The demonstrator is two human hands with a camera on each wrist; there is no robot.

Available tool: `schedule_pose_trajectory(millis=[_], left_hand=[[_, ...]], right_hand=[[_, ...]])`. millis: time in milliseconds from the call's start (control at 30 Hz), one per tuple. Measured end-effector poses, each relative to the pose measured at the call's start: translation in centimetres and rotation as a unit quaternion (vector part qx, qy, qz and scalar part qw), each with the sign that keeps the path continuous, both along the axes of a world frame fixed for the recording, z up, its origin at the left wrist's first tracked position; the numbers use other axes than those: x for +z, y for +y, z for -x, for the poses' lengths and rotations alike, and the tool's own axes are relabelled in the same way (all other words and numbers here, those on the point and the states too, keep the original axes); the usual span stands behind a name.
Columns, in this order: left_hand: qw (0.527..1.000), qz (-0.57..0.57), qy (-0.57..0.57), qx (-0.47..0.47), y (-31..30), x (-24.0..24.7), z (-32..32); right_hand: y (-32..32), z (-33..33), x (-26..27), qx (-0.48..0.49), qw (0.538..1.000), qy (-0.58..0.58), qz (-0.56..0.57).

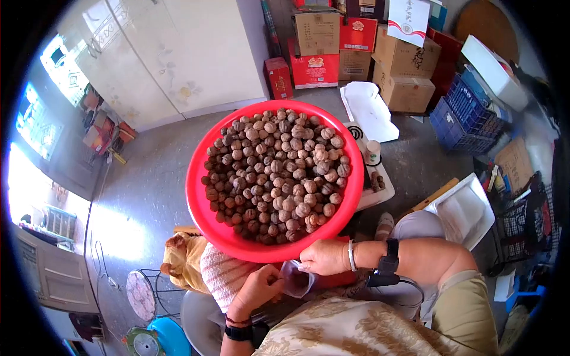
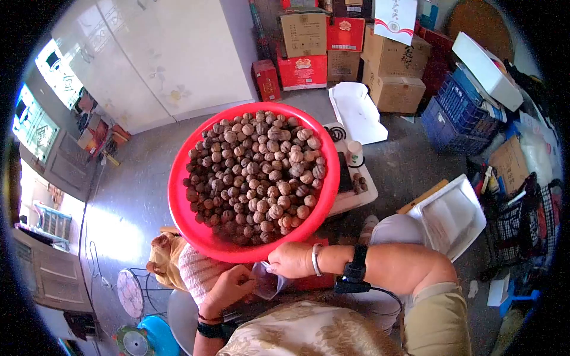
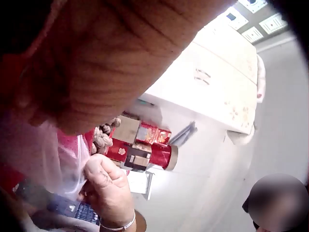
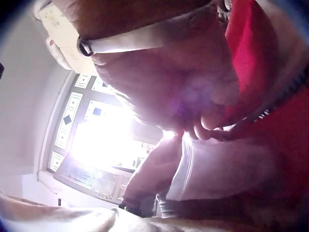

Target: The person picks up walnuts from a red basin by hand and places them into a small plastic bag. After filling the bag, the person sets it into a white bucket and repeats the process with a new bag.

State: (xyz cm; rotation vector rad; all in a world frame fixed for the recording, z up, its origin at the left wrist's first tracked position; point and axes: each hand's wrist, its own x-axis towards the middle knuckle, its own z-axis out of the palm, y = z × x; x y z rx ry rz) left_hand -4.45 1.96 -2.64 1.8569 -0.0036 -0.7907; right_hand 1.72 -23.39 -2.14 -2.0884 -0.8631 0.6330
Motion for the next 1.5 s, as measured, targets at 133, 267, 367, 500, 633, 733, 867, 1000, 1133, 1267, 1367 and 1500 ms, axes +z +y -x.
schedule_pose_trajectory(millis=[133, 267, 367, 500, 633, 733, 867, 1000, 1133, 1267, 1367, 1500], left_hand=[[0.994, 0.095, 0.043, 0.042, 1.5, -2.1, 0.1], [0.987, 0.138, 0.071, 0.035, 1.6, -1.7, -0.1], [0.985, 0.144, 0.092, 0.038, 1.5, -1.3, -0.3], [0.978, 0.174, 0.105, 0.046, 1.7, -1.5, -0.3], [0.974, 0.188, 0.118, 0.04, 1.9, -2.0, -0.4], [0.974, 0.192, 0.119, 0.035, 1.9, -1.6, -0.5], [0.971, 0.204, 0.119, 0.04, 1.9, -2.0, -0.4], [0.969, 0.219, 0.113, 0.033, 1.9, -2.2, -0.4], [0.967, 0.223, 0.118, 0.031, 1.9, -2.5, -0.4], [0.969, 0.22, 0.111, 0.024, 2.0, -2.8, -0.4], [0.967, 0.225, 0.118, 0.026, 2.0, -2.6, -0.5], [0.968, 0.224, 0.113, 0.028, 2.0, -2.4, -0.5]], right_hand=[[0.0, -2.2, 0.6, -0.1, 0.991, -0.066, -0.058], [-0.1, -4.1, 1.7, -0.251, 0.957, -0.145, 0.012], [0.0, -4.9, 0.7, -0.262, 0.935, -0.233, 0.059], [0.8, -5.8, 0.8, -0.251, 0.912, -0.28, 0.163], [0.9, -6.6, -0.2, -0.237, 0.901, -0.311, 0.188], [1.0, -6.9, -0.7, -0.22, 0.897, -0.337, 0.183], [1.0, -6.6, -0.6, -0.226, 0.91, -0.329, 0.111], [1.0, -6.1, 0.3, -0.227, 0.957, -0.179, -0.001], [0.7, -5.6, 0.4, -0.193, 0.975, -0.096, -0.057], [0.8, -4.8, 2.1, -0.176, 0.98, -0.014, -0.095], [0.6, -4.7, 1.6, -0.161, 0.977, 0.021, -0.136], [0.5, -4.5, 1.9, -0.141, 0.974, 0.032, -0.174]])
